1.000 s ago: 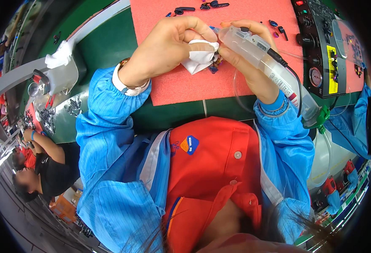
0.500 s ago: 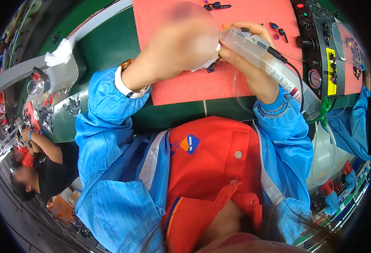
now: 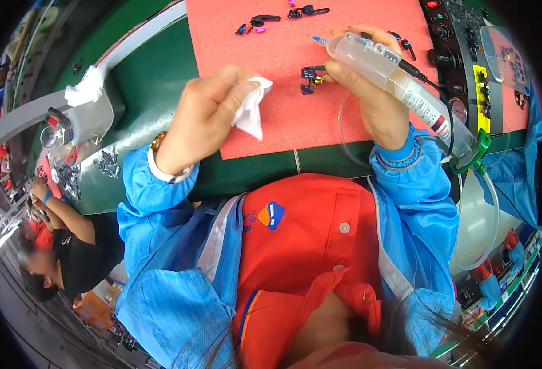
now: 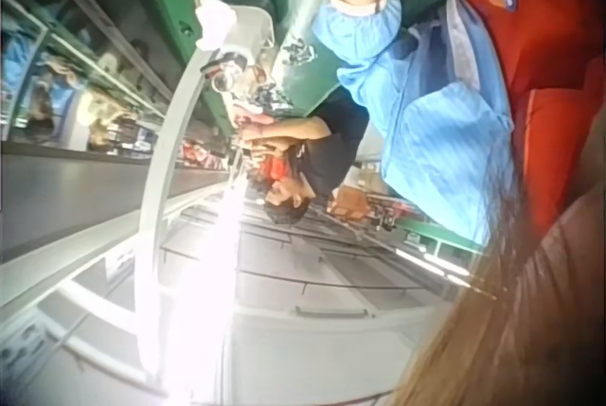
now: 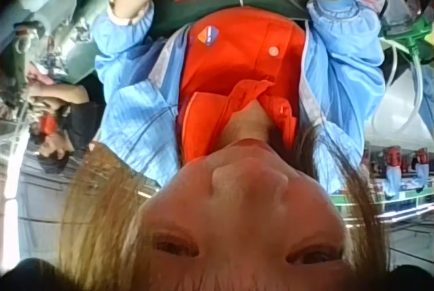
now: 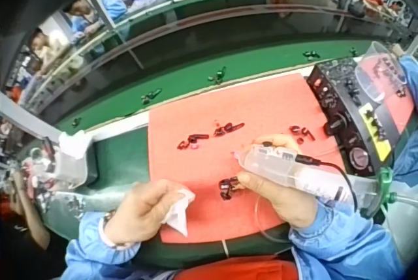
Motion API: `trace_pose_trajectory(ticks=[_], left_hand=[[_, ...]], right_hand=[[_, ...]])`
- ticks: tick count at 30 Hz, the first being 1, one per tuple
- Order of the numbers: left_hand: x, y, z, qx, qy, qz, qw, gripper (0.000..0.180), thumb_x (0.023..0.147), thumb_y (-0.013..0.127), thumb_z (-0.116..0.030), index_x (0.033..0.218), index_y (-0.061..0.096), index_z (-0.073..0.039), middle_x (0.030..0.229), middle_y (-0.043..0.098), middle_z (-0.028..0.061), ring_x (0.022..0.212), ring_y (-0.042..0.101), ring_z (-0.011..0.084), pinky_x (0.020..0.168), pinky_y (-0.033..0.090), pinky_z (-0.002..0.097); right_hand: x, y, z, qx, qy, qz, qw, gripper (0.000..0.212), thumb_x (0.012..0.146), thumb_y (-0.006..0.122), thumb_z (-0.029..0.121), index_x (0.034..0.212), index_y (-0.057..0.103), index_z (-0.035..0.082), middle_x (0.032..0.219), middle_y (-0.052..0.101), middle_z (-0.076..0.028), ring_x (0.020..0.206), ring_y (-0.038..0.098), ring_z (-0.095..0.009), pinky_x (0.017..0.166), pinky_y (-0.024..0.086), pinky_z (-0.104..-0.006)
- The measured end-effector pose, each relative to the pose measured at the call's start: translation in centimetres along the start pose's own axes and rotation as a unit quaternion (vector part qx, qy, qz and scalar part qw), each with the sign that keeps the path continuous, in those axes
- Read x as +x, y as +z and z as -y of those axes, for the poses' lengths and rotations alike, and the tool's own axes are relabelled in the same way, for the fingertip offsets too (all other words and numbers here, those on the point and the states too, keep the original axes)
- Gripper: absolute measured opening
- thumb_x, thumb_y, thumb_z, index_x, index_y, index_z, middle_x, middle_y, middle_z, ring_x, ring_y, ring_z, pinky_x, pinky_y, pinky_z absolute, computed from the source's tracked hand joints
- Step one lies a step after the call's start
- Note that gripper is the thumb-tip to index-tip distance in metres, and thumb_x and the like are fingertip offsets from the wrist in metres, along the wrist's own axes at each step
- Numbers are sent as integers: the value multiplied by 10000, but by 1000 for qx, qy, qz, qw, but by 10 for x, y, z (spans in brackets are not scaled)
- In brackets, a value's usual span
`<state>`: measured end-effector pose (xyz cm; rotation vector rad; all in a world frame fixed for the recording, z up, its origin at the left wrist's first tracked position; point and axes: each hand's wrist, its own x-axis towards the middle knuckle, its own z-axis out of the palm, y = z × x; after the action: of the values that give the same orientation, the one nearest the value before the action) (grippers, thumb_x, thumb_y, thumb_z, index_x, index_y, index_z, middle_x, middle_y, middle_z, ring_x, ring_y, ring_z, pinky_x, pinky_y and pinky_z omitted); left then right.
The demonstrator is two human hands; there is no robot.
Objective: Applying liquid sealant to electronic connectors using a precision dispenser tool on an assembly line.
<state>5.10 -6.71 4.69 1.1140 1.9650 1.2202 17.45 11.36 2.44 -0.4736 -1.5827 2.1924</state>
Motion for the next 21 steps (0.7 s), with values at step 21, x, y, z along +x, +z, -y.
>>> trace_pose_trajectory(ticks=[21], left_hand=[[32, 22, 0, -245, -48, 50, 967, 106, 794, 590, -39, 888, 575, 9, 752, 615, 66, 695, 594, 100, 578, 475, 216]], right_hand=[[-5, 1, -4, -118, -40, 53, 991, 439, 733, 630, -23, 1106, 408, 48, 1066, 536, -116, 1005, 527, -185, 783, 488, -277]])
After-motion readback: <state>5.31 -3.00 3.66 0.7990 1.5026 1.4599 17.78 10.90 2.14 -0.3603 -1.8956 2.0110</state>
